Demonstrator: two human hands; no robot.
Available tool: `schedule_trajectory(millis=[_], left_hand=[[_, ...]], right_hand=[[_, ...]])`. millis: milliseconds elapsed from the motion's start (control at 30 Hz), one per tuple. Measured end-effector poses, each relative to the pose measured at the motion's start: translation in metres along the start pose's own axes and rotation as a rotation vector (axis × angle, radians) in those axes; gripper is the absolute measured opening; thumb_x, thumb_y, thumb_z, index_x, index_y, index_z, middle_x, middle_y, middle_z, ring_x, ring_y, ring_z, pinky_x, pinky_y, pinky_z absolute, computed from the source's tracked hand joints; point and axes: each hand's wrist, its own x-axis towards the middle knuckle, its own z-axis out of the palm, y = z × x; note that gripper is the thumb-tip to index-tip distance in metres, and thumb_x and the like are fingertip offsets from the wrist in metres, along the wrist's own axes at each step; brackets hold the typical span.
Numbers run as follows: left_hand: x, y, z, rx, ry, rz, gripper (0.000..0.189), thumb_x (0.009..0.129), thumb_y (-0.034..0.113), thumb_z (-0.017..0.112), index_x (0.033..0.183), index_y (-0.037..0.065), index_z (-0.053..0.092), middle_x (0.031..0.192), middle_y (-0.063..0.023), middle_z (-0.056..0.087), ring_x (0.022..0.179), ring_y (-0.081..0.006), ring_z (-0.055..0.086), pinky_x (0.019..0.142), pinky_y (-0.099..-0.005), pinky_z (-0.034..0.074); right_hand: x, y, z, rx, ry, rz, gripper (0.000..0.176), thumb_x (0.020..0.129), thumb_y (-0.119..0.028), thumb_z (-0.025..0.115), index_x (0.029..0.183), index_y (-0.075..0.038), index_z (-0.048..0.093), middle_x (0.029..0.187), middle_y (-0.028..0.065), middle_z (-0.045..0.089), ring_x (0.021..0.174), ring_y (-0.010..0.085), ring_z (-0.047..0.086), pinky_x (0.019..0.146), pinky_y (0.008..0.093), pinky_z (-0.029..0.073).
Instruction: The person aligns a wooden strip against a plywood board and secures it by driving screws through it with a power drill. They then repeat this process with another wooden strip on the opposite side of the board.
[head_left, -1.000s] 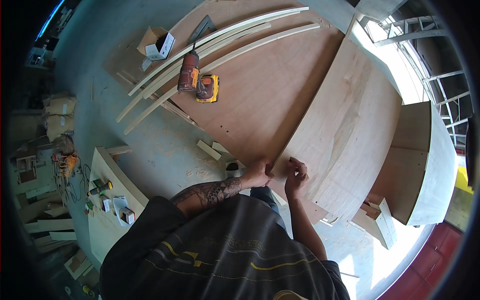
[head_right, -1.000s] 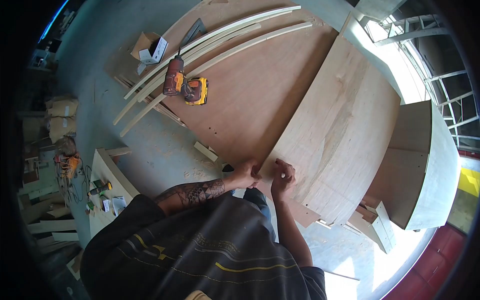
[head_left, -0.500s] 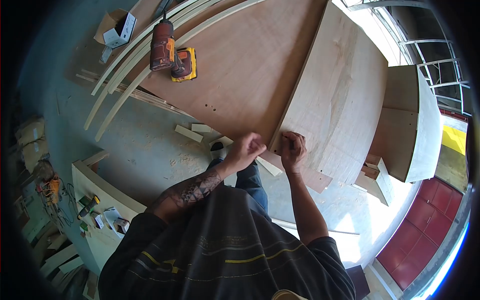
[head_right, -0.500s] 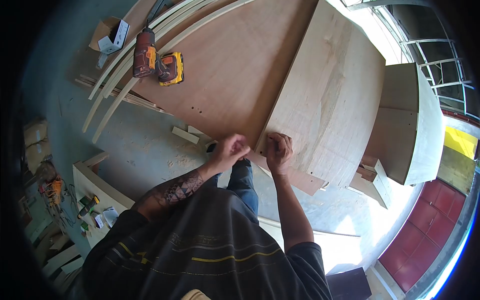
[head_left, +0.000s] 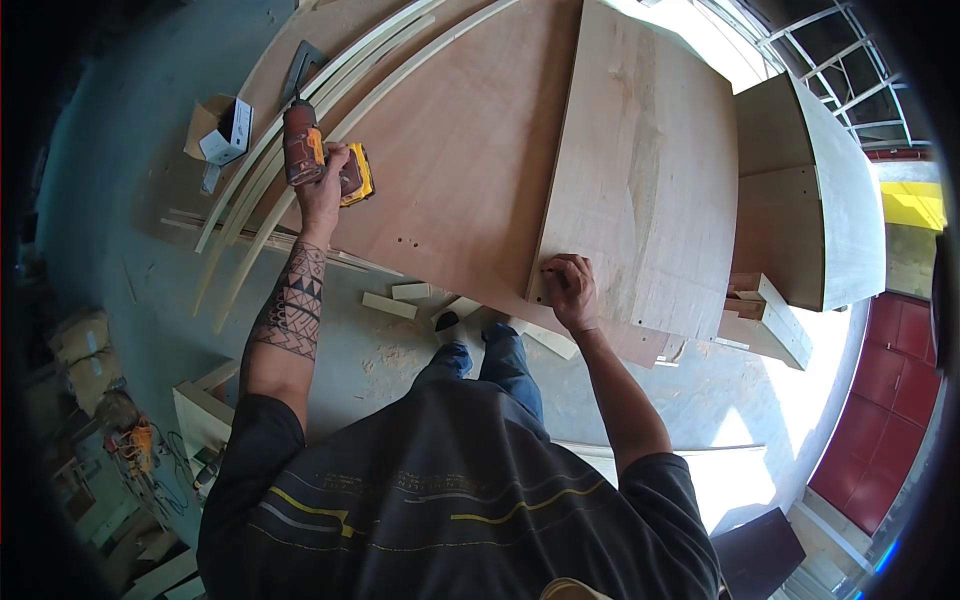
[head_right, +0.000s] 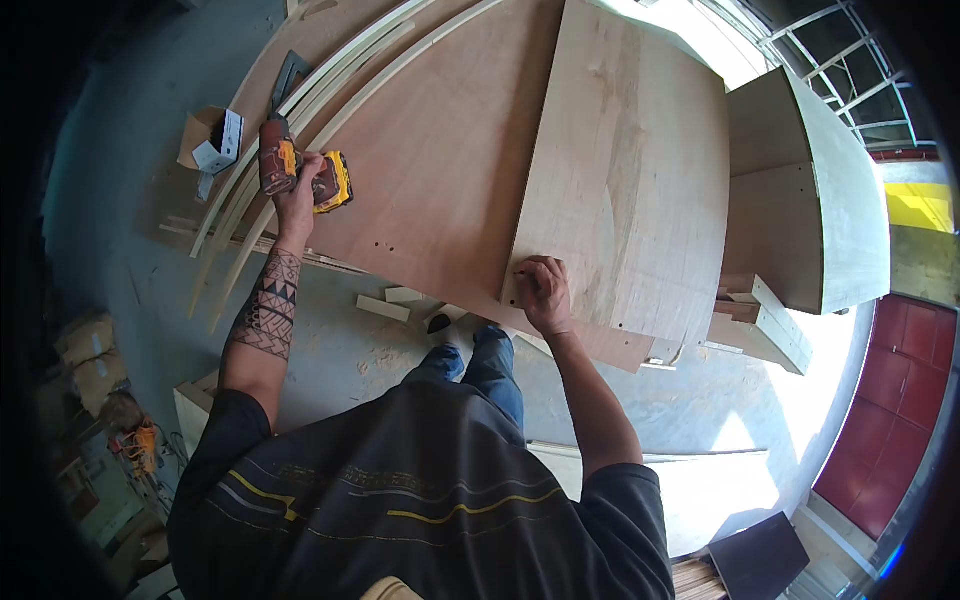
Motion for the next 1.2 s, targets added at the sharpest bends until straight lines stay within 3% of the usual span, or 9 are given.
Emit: schedule_trajectory(millis=[100,167,300,500,800,867,1000,1067,1200], left_hand=[[-0.021,0.050,0.010,-0.070,-0.053,0.087,0.045,0.097,0.014,0.073,0.139,0.002,0.064,0.097,0.0008,0.064,0.086,-0.0087,0.061,0.081,-0.0269,0.052],[-0.051,0.078,0.008,0.169,-0.252,0.011,0.045,0.096,0.012,0.072,0.138,0.000,0.063,0.089,0.0011,0.064,0.076,-0.0069,0.059,0.077,-0.0257,0.052],[-0.129,0.111,0.035,0.168,-0.678,-0.216,0.035,0.095,0.012,0.072,0.127,-0.002,0.065,0.083,0.0007,0.065,0.058,-0.0069,0.060,0.059,-0.0259,0.053],[-0.199,0.107,0.099,0.376,-0.975,-0.520,0.025,0.094,0.010,0.072,0.116,-0.001,0.066,0.079,-0.0015,0.065,0.057,-0.0063,0.061,0.053,-0.0258,0.054],[-0.202,0.114,0.152,0.748,-1.022,-0.474,0.024,0.093,0.018,0.074,0.108,-0.001,0.069,0.072,-0.0023,0.064,0.053,-0.0090,0.062,0.052,-0.0291,0.056],[-0.201,0.115,0.155,0.797,-1.010,-0.471,0.024,0.093,0.023,0.074,0.094,-0.001,0.070,0.069,-0.0045,0.067,0.053,-0.0124,0.065,0.052,-0.0311,0.057],[-0.202,0.125,0.160,0.842,-1.013,-0.456,0.025,0.093,0.023,0.074,0.095,-0.001,0.070,0.068,-0.0042,0.066,0.053,-0.0116,0.065,0.052,-0.0309,0.057],[-0.201,0.129,0.164,0.873,-1.005,-0.503,0.025,0.094,0.020,0.074,0.108,0.000,0.070,0.070,-0.0009,0.064,0.054,-0.0082,0.061,0.054,-0.0287,0.056],[-0.197,0.133,0.170,0.923,-1.027,-0.528,0.024,0.094,0.019,0.074,0.107,0.000,0.070,0.070,-0.0006,0.063,0.054,-0.0079,0.061,0.054,-0.0281,0.055]], right_hand=[[0.000,0.002,-0.002,0.051,0.004,0.000,0.014,0.087,-0.003,0.071,0.100,-0.008,0.070,0.102,0.0097,0.071,0.098,0.0320,0.065,0.092,0.0441,0.048],[0.001,0.002,-0.005,0.058,0.007,-0.012,0.014,0.087,-0.004,0.071,0.100,-0.008,0.070,0.101,0.0098,0.071,0.098,0.0319,0.065,0.093,0.0442,0.048],[-0.001,0.005,-0.005,0.081,-0.006,-0.054,0.013,0.087,-0.006,0.072,0.100,-0.007,0.071,0.102,0.0101,0.071,0.099,0.0314,0.065,0.095,0.0444,0.048],[-0.007,0.012,-0.002,0.109,0.005,-0.029,0.015,0.087,-0.008,0.072,0.101,-0.007,0.071,0.109,0.0107,0.070,0.106,0.0340,0.063,0.097,0.0460,0.048],[-0.009,0.012,0.001,0.128,0.026,-0.031,0.020,0.086,-0.012,0.073,0.106,-0.008,0.071,0.110,0.0098,0.068,0.108,0.0353,0.061,0.098,0.0464,0.047],[-0.010,0.014,0.003,0.126,0.031,-0.027,0.020,0.086,-0.012,0.073,0.106,-0.008,0.071,0.109,0.0094,0.068,0.108,0.0347,0.061,0.097,0.0461,0.047],[-0.012,0.013,0.003,0.135,0.033,-0.017,0.020,0.086,-0.014,0.072,0.105,-0.009,0.070,0.108,0.0083,0.067,0.107,0.0332,0.061,0.095,0.0455,0.047],[-0.011,0.012,0.002,0.136,0.032,-0.012,0.020,0.086,-0.014,0.072,0.105,-0.010,0.070,0.108,0.0080,0.067,0.108,0.0327,0.060,0.095,0.0453,0.047],[-0.012,0.016,0.005,0.117,0.025,-0.016,0.021,0.085,-0.016,0.072,0.105,-0.010,0.071,0.108,0.0072,0.067,0.109,0.0313,0.060,0.096,0.0448,0.046]])
